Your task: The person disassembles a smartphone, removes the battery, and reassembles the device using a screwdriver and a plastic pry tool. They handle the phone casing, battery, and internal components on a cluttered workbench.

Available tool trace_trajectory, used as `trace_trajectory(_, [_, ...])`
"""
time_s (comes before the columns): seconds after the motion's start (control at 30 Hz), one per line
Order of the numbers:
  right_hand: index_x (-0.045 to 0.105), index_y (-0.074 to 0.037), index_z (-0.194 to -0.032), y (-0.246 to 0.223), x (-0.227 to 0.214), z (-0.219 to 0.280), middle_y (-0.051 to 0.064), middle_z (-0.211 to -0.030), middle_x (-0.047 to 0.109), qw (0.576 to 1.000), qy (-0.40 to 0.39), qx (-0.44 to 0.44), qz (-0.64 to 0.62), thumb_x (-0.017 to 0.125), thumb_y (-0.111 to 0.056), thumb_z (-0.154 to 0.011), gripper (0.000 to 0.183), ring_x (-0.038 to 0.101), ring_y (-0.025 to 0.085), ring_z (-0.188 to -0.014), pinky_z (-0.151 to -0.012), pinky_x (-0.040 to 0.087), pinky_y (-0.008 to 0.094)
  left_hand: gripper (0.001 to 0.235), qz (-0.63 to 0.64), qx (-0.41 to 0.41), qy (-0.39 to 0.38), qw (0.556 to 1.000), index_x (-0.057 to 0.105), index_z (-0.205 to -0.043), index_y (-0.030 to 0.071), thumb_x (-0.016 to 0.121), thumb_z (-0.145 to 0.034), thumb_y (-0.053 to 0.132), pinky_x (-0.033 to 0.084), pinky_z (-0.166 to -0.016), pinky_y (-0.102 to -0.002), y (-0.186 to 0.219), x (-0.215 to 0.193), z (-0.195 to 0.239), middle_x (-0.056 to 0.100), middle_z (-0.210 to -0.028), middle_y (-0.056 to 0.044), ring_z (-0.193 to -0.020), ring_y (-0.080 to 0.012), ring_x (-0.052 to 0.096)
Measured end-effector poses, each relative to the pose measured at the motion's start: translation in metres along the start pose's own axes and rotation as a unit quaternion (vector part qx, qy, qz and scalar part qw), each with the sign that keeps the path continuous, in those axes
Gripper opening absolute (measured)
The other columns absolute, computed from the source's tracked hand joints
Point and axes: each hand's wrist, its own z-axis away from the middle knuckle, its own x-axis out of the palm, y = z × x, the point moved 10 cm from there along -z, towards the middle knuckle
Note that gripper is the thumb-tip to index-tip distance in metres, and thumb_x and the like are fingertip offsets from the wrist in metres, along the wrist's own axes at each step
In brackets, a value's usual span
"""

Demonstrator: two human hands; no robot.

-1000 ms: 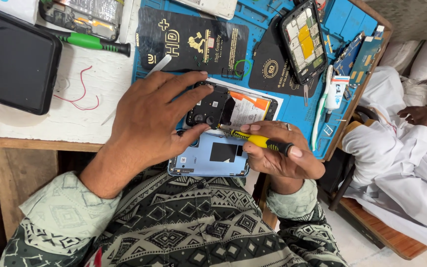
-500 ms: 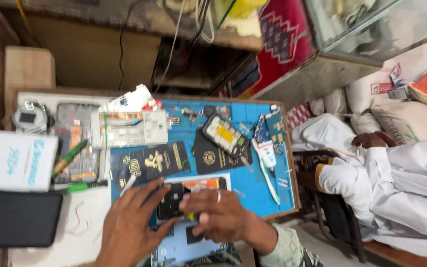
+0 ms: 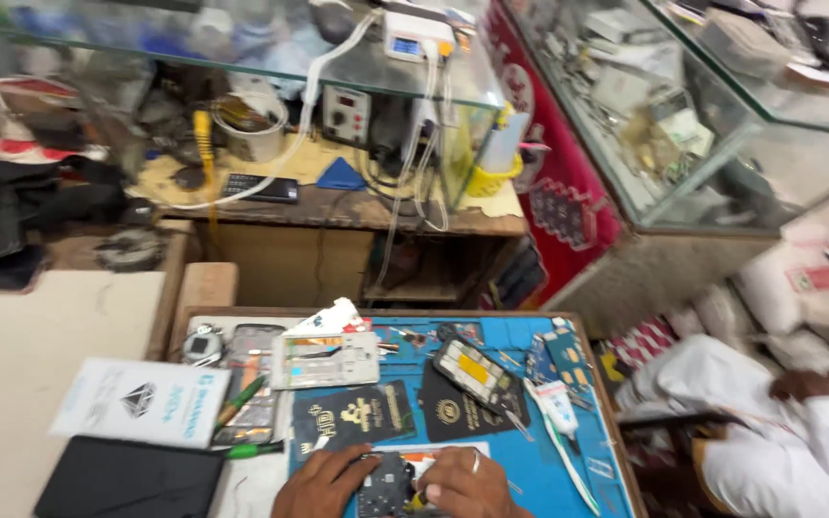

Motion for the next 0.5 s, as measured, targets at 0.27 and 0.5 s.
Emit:
trace_trajectory(0.27, [0.048,-0.015,-0.112,-0.031,-0.007,-0.036,0.010,-0.104,0.076,0.998,-0.056,0.001,0.012,0.084,-0.033,-0.087,0.048,0.073,0.029,-0.086,-0.073,0.059,0.044,0.064,0.055,-0.023,0.055,0.997,0.070,-0.120,0.013,0.091,-0.064,0.034,0.052,-0.092,-0.044,0.071,-0.090,0.004,0.065,-0.130,-0.007,-0.113,-0.0333,0.061])
trace_trajectory(0.5, [0.046,-0.014,-0.125,-0.044,-0.021,-0.070,0.007,-0.098,0.074,0.998,-0.036,0.019,0.044,0.092,-0.027,-0.089,0.060,0.072,0.027,-0.082,-0.076,0.061,0.044,0.072,0.048,-0.035,0.020,0.998,0.069,-0.127,0.014,0.092,-0.063,0.037,0.052,-0.091,-0.044,0.070,-0.089,-0.006,0.065,-0.134,-0.007,-0.114,-0.0324,0.061])
